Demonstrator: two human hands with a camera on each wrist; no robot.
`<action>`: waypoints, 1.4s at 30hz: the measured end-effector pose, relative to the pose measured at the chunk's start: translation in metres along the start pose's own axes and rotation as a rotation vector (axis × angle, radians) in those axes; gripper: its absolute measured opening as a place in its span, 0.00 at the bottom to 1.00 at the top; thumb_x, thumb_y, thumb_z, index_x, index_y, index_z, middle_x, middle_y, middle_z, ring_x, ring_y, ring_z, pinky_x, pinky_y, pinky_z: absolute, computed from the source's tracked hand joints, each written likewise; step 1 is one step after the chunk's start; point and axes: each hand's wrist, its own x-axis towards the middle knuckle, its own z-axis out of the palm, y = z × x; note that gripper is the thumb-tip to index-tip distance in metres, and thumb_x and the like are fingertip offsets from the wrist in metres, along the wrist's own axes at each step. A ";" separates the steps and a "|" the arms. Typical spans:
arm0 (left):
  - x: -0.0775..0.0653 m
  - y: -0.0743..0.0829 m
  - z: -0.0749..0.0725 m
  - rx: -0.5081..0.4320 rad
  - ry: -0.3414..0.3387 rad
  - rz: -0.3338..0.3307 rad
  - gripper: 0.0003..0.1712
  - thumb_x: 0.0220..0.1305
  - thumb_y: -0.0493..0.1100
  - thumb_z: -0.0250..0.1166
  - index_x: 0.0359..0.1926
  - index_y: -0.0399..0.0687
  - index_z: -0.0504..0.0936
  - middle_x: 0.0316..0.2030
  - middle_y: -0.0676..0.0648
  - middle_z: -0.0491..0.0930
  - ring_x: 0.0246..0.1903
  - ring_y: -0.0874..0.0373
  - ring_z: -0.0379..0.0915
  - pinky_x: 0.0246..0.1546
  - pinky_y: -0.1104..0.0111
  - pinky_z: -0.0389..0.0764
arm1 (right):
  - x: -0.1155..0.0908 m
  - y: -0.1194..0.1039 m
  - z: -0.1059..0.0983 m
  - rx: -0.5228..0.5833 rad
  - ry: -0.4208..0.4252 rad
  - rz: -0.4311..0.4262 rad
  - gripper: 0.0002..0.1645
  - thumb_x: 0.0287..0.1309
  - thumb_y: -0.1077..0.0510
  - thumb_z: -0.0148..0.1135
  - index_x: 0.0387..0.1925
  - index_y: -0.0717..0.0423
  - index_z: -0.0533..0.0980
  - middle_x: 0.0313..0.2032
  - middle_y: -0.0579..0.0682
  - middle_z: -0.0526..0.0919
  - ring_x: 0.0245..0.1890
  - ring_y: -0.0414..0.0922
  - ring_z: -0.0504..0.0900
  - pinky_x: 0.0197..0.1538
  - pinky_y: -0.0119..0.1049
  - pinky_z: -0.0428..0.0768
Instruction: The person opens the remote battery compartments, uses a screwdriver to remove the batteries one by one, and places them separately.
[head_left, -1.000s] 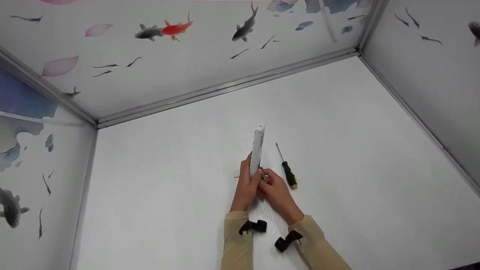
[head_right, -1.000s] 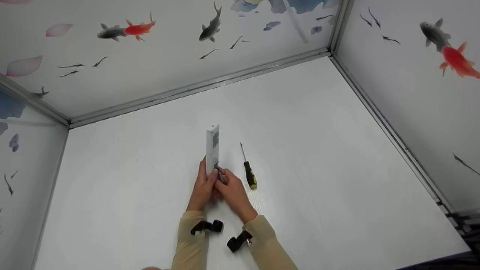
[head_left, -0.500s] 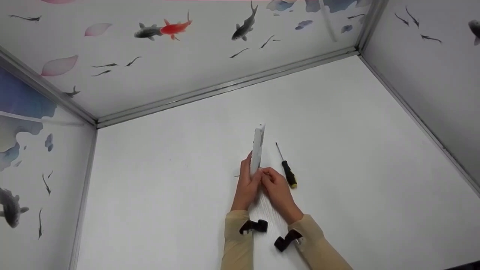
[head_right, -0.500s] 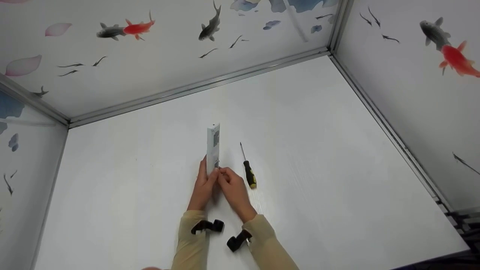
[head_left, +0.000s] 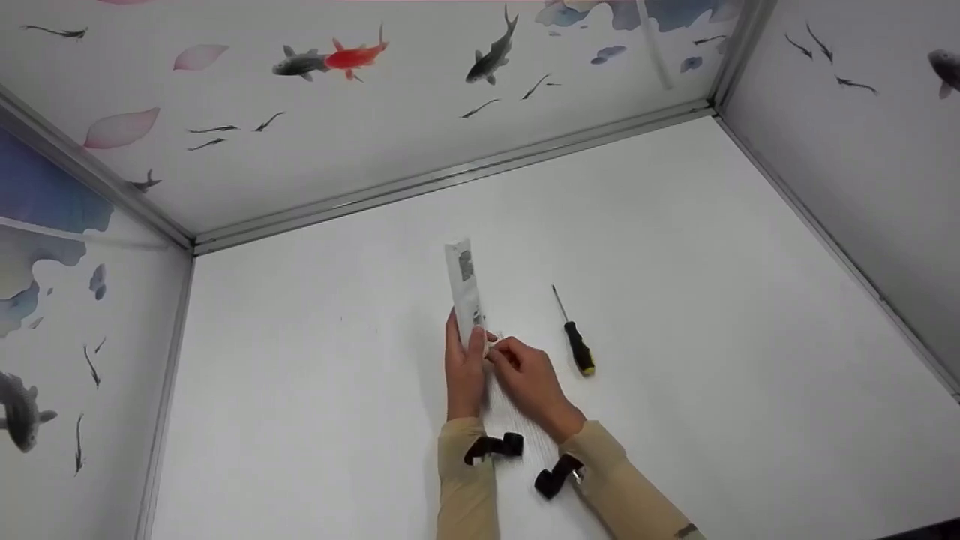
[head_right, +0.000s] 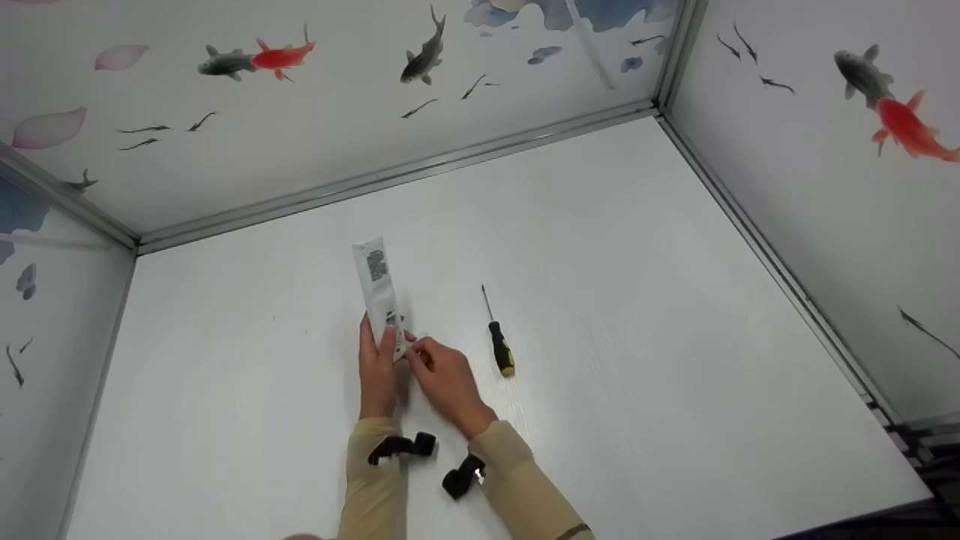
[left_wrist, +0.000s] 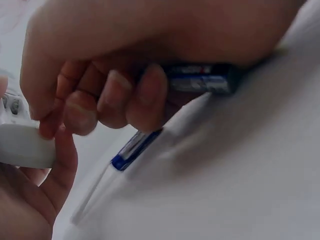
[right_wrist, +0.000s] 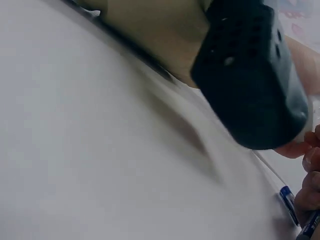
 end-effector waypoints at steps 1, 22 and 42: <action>0.000 0.000 -0.004 -0.032 0.025 -0.011 0.30 0.63 0.58 0.50 0.64 0.72 0.52 0.39 0.43 0.73 0.41 0.53 0.68 0.39 0.60 0.69 | 0.001 -0.001 0.004 -0.029 0.002 -0.027 0.07 0.60 0.47 0.52 0.32 0.40 0.75 0.23 0.37 0.74 0.20 0.36 0.69 0.26 0.31 0.70; 0.008 0.006 -0.039 -0.236 0.169 -0.027 0.26 0.62 0.36 0.49 0.60 0.59 0.62 0.47 0.48 0.75 0.50 0.53 0.65 0.44 0.63 0.70 | 0.029 0.000 0.043 -0.523 -0.197 -0.372 0.18 0.60 0.53 0.53 0.51 0.53 0.74 0.35 0.46 0.76 0.31 0.40 0.70 0.33 0.33 0.71; 0.008 0.004 -0.038 -0.277 0.157 -0.053 0.29 0.62 0.37 0.50 0.62 0.63 0.57 0.47 0.46 0.75 0.50 0.47 0.65 0.35 0.63 0.73 | 0.030 -0.001 0.043 -0.532 -0.117 -0.457 0.09 0.56 0.56 0.56 0.35 0.53 0.80 0.35 0.42 0.78 0.34 0.41 0.70 0.38 0.33 0.70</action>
